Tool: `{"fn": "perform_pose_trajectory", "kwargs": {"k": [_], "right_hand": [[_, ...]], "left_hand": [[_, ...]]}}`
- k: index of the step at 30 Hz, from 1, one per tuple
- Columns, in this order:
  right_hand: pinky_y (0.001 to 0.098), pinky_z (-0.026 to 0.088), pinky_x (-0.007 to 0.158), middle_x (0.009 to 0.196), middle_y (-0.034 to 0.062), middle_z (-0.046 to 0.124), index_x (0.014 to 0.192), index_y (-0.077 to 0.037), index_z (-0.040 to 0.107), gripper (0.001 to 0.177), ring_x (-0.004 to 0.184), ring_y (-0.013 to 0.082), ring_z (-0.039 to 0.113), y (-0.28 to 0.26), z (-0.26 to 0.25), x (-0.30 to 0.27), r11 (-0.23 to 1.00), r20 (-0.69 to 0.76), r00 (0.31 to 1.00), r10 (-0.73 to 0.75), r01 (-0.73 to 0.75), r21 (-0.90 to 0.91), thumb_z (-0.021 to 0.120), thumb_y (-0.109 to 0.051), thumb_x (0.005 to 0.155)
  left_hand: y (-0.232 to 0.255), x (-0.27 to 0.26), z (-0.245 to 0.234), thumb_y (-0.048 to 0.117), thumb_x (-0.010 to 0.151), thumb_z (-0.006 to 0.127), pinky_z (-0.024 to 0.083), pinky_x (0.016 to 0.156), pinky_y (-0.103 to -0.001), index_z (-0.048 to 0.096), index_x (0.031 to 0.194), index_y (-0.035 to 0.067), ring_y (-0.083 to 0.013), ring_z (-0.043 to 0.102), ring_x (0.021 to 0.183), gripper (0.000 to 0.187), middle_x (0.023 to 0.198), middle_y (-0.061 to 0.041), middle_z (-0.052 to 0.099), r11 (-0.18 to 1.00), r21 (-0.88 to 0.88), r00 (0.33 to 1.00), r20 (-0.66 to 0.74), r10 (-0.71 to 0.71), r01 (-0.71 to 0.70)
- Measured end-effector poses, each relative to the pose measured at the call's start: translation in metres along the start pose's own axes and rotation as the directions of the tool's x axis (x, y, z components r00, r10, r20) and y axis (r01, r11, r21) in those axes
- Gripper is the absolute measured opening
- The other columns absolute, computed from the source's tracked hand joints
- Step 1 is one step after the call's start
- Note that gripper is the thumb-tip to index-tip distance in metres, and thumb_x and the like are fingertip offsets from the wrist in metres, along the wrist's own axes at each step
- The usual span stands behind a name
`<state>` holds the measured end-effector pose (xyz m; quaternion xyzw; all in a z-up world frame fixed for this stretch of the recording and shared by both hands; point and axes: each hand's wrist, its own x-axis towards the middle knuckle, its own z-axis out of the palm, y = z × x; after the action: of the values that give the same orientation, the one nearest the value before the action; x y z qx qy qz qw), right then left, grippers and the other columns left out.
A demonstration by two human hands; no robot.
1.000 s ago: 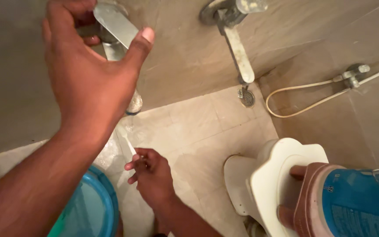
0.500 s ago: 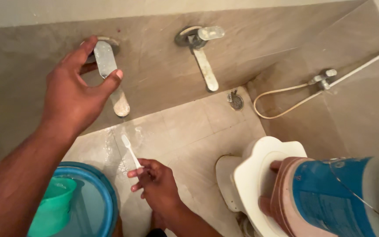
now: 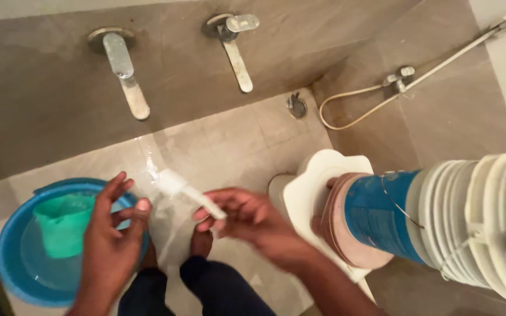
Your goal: The person washes a bar of soap, a tube of toothpaste, a toothbrush, and a pink sponge under running water from a wall-mounted faucet. They rinse each item and place them into a wall-mounted plastic organizer or on the cistern.
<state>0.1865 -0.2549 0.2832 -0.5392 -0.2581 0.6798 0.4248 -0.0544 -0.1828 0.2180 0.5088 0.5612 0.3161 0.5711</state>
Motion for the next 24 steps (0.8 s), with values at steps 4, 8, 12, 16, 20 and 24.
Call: {"fn": "perform_pose_trajectory", "kwargs": {"k": [4,8,12,16,20,24], "right_hand": [[0.0240,0.047,0.064,0.111,0.0032,0.076,0.134,-0.005,0.063,0.039,0.081,0.0101,0.067,-0.035,0.019,-0.017,0.950,-0.145,0.989,0.005,-0.050,-0.307,0.059,-0.007,0.096],[0.0211,0.043,0.056,0.103,0.0018,0.073,0.134,-0.005,0.062,0.038,0.069,0.0064,0.058,-0.025,0.037,-0.044,0.993,-0.143,0.989,0.026,-0.042,-0.110,0.061,-0.011,0.097],[0.0205,0.039,0.050,0.085,0.0015,0.068,0.124,-0.002,0.065,0.026,0.058,0.0050,0.051,-0.018,0.065,-0.059,1.000,-0.132,0.991,-0.023,0.025,0.015,0.063,-0.017,0.102],[0.0209,0.040,0.049,0.071,-0.0027,0.058,0.105,-0.010,0.062,0.017,0.054,0.0044,0.048,-0.030,0.078,-0.066,0.981,-0.056,0.985,0.160,-0.153,0.119,0.058,-0.026,0.104],[0.0212,0.032,0.041,0.063,-0.0049,0.047,0.091,-0.010,0.054,0.039,0.047,0.0044,0.041,-0.027,0.094,-0.069,0.990,0.001,0.992,0.128,-0.128,0.051,0.047,-0.042,0.111],[0.0239,0.034,0.037,0.057,-0.0011,0.048,0.089,-0.010,0.054,0.053,0.041,0.0090,0.045,-0.024,0.103,-0.073,0.976,0.081,0.973,0.216,-0.214,-0.032,0.034,-0.054,0.109]], "left_hand": [[0.026,-0.040,0.035,0.025,0.096,0.060,0.055,0.084,-0.031,0.039,0.151,0.009,-0.0183,0.069,0.103,0.060,0.140,-0.011,0.060,0.986,-0.166,1.000,0.012,0.002,0.000],[0.051,-0.080,0.056,0.028,0.099,0.056,0.058,0.077,-0.028,0.054,0.144,0.010,-0.0136,0.074,0.089,0.049,0.106,-0.011,0.081,0.981,-0.087,0.969,0.189,-0.157,0.176],[0.073,-0.102,0.056,0.031,0.103,0.051,0.056,0.078,-0.025,0.065,0.134,0.005,-0.0117,0.070,0.089,0.043,0.100,-0.008,0.078,0.966,-0.184,0.978,0.142,-0.155,0.180],[0.093,-0.112,0.052,0.033,0.105,0.050,0.053,0.073,-0.028,0.064,0.139,0.006,-0.0148,0.063,0.083,0.046,0.097,-0.015,0.072,0.955,-0.233,0.982,0.013,-0.187,0.185],[0.116,-0.117,0.052,0.041,0.105,0.038,0.056,0.080,-0.025,0.064,0.129,0.002,-0.0112,0.072,0.094,0.053,0.113,-0.011,0.078,0.916,-0.387,0.994,0.040,-0.099,0.106],[0.136,-0.120,0.048,0.044,0.105,0.035,0.057,0.068,-0.023,0.064,0.125,-0.001,-0.0118,0.074,0.085,0.056,0.114,-0.013,0.078,0.913,-0.396,0.995,0.033,-0.095,0.100]]}}
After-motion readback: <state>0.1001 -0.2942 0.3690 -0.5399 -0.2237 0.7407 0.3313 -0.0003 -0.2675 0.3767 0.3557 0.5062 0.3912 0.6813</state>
